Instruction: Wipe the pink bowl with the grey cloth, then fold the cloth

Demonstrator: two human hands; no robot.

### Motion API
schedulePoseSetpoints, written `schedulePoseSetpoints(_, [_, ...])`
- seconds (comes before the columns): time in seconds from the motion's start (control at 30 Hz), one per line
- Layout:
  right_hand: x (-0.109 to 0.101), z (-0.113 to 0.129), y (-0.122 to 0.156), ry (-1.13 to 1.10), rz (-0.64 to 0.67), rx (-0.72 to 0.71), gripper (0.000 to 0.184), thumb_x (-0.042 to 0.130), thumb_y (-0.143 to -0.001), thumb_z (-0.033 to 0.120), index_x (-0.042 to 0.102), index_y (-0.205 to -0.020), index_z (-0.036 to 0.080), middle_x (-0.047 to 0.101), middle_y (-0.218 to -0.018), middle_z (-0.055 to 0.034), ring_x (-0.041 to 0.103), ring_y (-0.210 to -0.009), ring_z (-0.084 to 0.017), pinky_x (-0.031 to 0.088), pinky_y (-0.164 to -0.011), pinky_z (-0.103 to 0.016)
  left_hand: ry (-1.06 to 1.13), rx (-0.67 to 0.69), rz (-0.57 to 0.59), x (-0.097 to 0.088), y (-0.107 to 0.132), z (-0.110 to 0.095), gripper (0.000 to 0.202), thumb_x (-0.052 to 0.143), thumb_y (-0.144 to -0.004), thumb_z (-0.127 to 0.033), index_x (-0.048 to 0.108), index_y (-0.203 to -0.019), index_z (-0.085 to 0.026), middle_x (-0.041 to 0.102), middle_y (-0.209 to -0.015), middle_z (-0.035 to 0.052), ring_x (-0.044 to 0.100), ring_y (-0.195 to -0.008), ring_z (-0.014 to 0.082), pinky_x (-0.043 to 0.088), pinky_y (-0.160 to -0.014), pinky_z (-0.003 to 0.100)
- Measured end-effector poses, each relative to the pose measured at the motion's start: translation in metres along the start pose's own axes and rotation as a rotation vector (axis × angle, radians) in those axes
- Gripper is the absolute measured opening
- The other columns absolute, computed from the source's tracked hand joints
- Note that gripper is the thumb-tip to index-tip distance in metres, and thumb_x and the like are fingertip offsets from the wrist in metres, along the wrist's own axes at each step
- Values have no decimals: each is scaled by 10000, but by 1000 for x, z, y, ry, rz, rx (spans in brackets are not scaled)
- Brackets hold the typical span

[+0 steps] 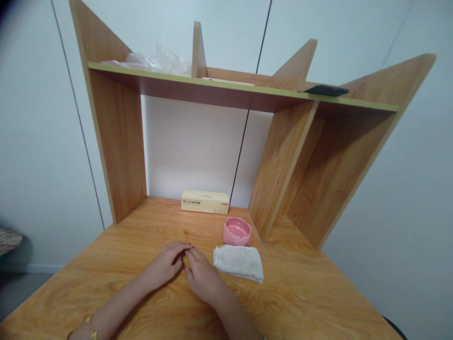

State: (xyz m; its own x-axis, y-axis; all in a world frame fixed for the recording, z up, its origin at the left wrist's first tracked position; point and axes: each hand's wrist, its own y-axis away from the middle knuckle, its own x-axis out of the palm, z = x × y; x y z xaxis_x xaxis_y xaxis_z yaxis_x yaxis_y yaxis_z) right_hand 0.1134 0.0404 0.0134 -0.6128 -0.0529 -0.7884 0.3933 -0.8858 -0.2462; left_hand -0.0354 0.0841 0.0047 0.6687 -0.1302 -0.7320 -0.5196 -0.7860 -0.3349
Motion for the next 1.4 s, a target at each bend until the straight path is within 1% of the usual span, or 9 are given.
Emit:
schedulePoseSetpoints(0.17, [-1,2,1,12,-3,9,488,392,-783,150,391,-1270,136,440,-1304,-101,345,-1234,-166,266,-1052,-357,-12,-1,11,-2,0,-3,474,409,-659,0,579,-1069,-167,612,-1086,65,525,-1028,181,370,-938,334])
schedulePoseSetpoints(0.33, [-2,3,1,27,14,24,500,385,-783,149,377,-1282,115,425,-1315,-106,330,-1244,-161,253,-1060,-344,-22,-22,3,-3,0,-7,460,400,-692,-17,568,-1097,-154,604,-1100,78,518,-1043,178,369,-940,326])
schedulePoseSetpoints(0.47, [0,1,1,24,10,20,501,389,-777,140,382,-1278,135,424,-1318,-98,331,-1243,-163,258,-1058,-351,-34,-31,2,-2,1,-7,473,402,-685,-18,571,-1099,-173,607,-1099,67,521,-1043,179,373,-937,329])
schedulePoseSetpoints(0.67, [0,1,1,14,-5,24,501,391,-772,137,389,-1273,150,434,-1310,-91,336,-1241,-167,259,-1057,-363,-41,-25,0,-2,1,-7,469,401,-679,-19,578,-1089,-160,615,-1082,75,529,-1030,182,381,-927,322])
schedulePoseSetpoints(0.9, [-3,3,1,18,19,28,489,386,-774,146,399,-1262,112,441,-1300,-107,339,-1238,-169,250,-1061,-347,-25,-22,-2,-1,0,-6,454,397,-691,-21,584,-1077,-171,615,-1088,64,527,-1038,177,375,-936,320])
schedulePoseSetpoints(1.17, [-2,2,1,10,4,34,497,415,-762,147,406,-1258,151,449,-1294,-92,358,-1224,-174,274,-1049,-354,-34,-25,1,-3,0,-7,438,394,-698,-29,590,-1074,-142,622,-1074,76,538,-1018,179,380,-927,308])
schedulePoseSetpoints(1.4, [-2,3,1,33,14,36,487,407,-762,141,418,-1247,102,452,-1287,-118,355,-1226,-176,267,-1053,-348,-86,-44,9,-1,0,-7,440,401,-708,-48,580,-1095,-155,622,-1076,70,538,-1018,181,378,-922,306])
